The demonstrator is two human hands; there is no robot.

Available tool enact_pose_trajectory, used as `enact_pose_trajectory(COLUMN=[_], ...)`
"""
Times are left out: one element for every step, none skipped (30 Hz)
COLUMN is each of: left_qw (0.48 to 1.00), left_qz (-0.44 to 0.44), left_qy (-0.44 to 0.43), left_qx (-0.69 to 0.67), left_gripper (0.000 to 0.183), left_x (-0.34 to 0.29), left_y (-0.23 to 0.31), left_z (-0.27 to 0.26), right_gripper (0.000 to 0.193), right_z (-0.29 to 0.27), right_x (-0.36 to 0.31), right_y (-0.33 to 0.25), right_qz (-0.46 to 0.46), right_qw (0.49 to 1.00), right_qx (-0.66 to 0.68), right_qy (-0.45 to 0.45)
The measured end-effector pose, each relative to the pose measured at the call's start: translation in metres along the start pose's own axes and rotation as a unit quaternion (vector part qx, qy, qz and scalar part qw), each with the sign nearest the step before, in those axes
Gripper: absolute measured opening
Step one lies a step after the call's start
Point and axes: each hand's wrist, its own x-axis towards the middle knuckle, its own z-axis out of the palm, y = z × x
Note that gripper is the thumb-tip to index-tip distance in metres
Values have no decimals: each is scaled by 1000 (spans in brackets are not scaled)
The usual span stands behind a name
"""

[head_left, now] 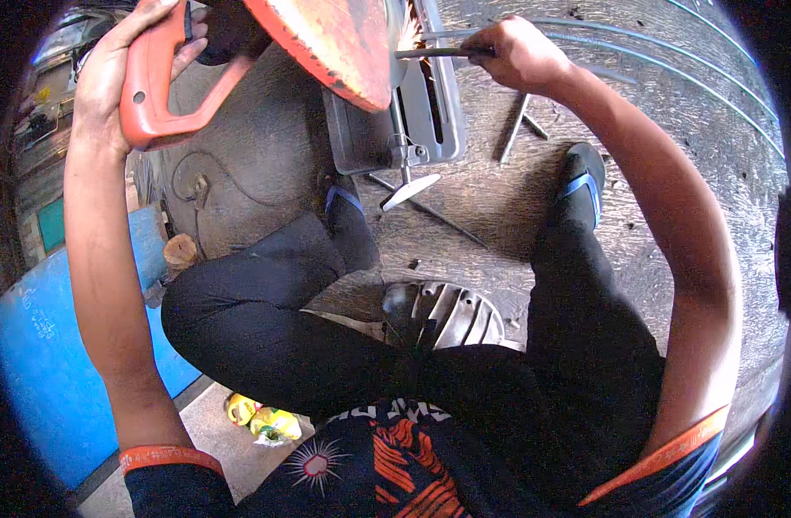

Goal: Cutting metal rods to length using a power chop saw.

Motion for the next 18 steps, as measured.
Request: enact_pose_trajectory(left_qw=[1000, 1000, 1000, 1000, 1000, 1000, 1000, 1000, 1000, 1000, 1000, 1000, 1000, 1000, 1000, 1000, 1000, 1000], left_qz=[1, 2, 8, 14, 13, 14, 15, 14, 3, -9, -10, 3, 16, 16, 12, 8, 7, 11], left_qy=[-10, -12, -7, -1, -2, 4, 11, 13, -3, -20, -21, -10, 1, 2, -4, -10, -10, -10], left_qx=[-14, -15, -11, -8, -9, -8, -7, -6, -10, -15, -16, -17, -18, -18, -19, -20, -20, -21], left_gripper=[44, 44, 44, 44, 44, 44, 44, 44, 45, 45, 45, 45, 46, 46, 46, 46, 46, 46], left_x=[0, 0, -2, -3, -4, -4, -4, -3, -1, 0, -1, -2, -3, -2, -1, 0, 0, 1], left_y=[-1, -1, 0, 0, 0, 0, -1, 0, 0, 1, 0, -1, -1, -1, -1, -1, -1, -1], left_z=[-2, 0, 3, 6, 9, 13, 15, 10, 2, -3, 0, 6, 9, 7, 5, 3, 3, 3], right_gripper=[19, 19, 19, 18, 18, 18, 18, 18, 15, 12, 12, 11, 11, 11, 9, 8, 8, 8], right_z=[-1, -1, -2, -2, -3, -4, -5, -7, -10, -13, -13, -13, -13, -13, -13, -13, -13, -13], right_x=[2, 1, 1, 1, 1, 1, 1, 3, 5, 6, 6, 6, 6, 6, 5, 5, 5, 5], right_y=[-4, -2, 3, 6, 8, 10, 12, 10, 8, 6, 8, 10, 12, 10, 8, 6, 7, 8], right_qz=[3, 5, -29, -63, -62, -84, -107, -109, -110, -112, -110, -131, -151, -151, -153, -155, -154, -166], right_qw=[1000, 1000, 999, 996, 996, 994, 991, 991, 989, 988, 988, 981, 974, 974, 975, 975, 975, 972], right_qx=[-17, -18, -38, -58, -59, -69, -78, -77, -93, -109, -110, -140, -171, -170, -160, -150, -151, -151], right_qy=[-14, -14, 2, 19, 17, 24, 30, 31, 19, 7, 5, 7, 9, 9, 34, 59, 58, 66])
